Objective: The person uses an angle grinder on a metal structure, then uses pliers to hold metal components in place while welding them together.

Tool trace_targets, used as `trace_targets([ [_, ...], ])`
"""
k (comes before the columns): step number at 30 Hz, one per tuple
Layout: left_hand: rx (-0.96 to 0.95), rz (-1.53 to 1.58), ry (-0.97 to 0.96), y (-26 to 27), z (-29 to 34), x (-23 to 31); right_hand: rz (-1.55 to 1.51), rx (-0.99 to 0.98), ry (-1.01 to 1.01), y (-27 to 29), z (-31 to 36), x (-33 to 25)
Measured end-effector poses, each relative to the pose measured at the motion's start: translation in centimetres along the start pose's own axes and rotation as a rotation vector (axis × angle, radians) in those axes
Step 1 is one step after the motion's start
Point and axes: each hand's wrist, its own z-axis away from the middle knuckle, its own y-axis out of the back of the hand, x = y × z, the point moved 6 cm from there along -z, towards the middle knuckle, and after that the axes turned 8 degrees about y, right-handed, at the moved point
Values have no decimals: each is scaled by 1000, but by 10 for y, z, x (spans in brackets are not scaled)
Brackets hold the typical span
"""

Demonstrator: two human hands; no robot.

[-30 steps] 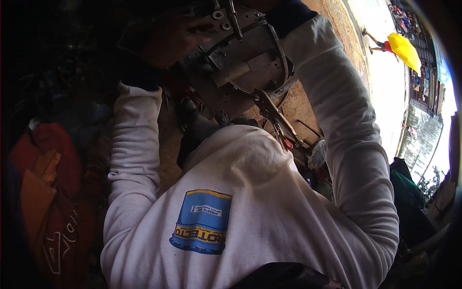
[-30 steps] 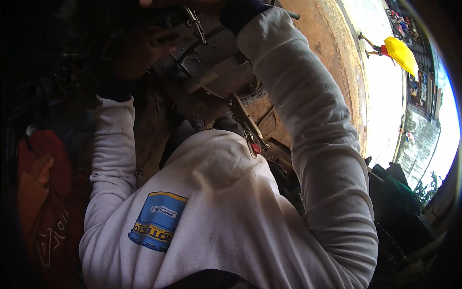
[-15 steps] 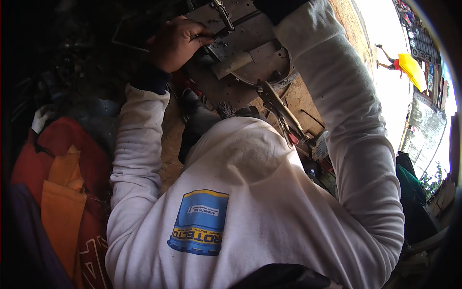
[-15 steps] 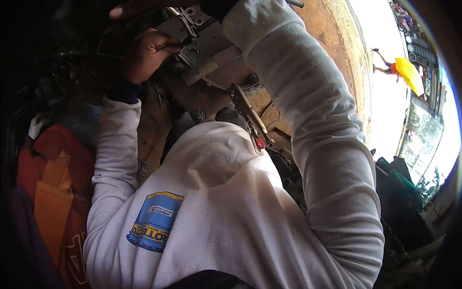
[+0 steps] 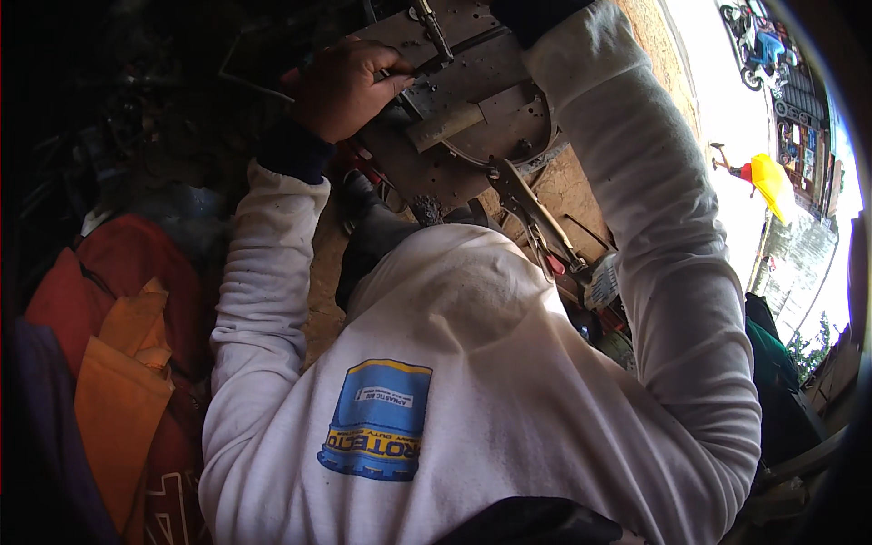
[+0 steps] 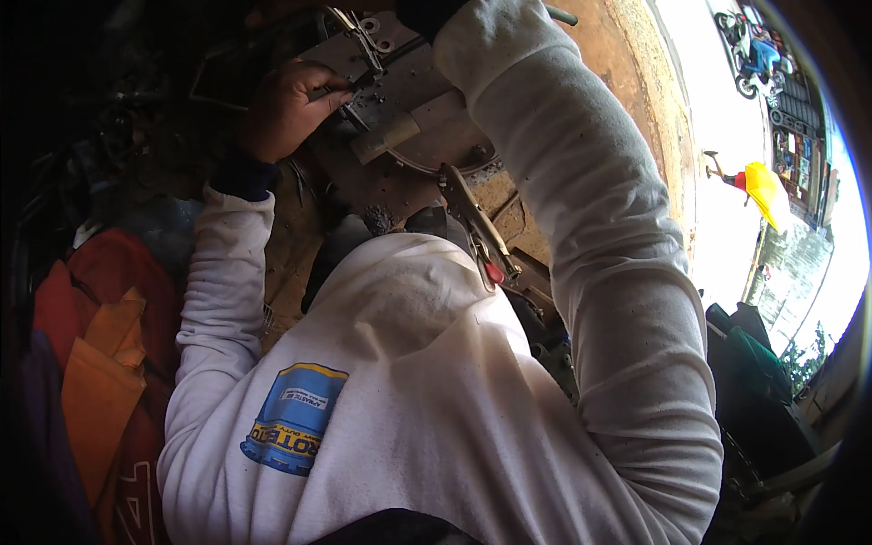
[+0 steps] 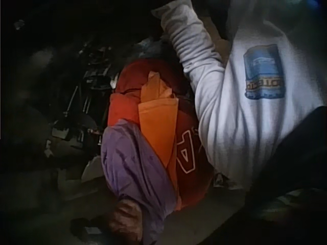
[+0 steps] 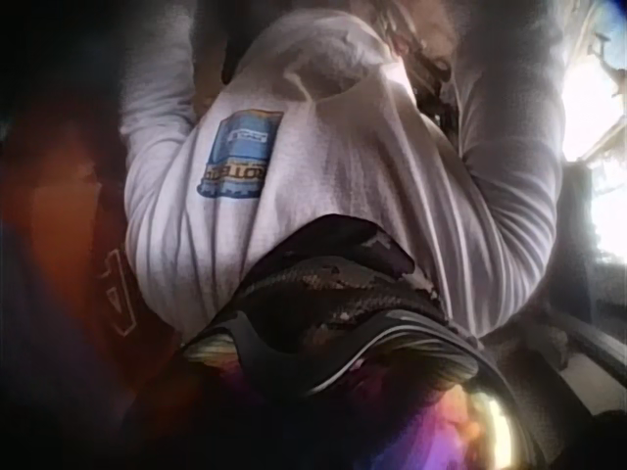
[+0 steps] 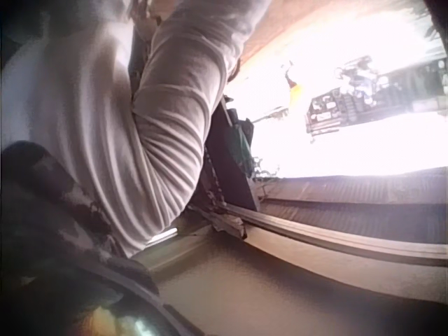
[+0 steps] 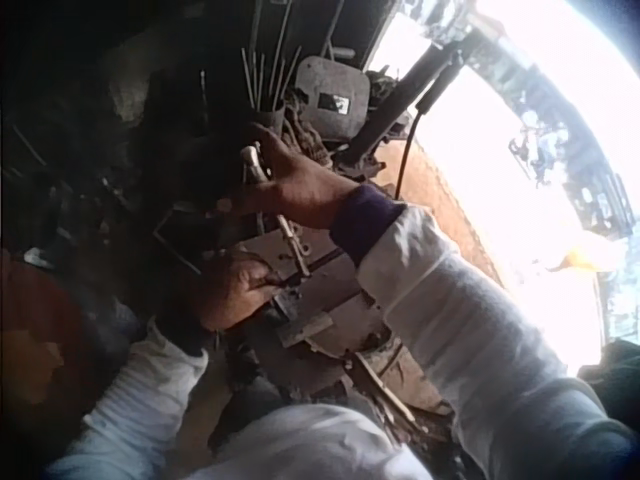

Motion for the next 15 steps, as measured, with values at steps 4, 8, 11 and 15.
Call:
trace_targets([
  [4, -15, 51, 26, 4, 0, 4, 60, -13, 30, 6, 0, -3],
  [8, -109, 192, 254, 4, -11, 6, -154, -19, -78, 7, 5, 0],
  [11, -188, 216, 208, -4, -17, 8, 103, -24, 171, 5, 1, -9],
  [15, -136, 427, 227, -13, -21, 2, -172, 9, -35, 10, 9, -18],
])
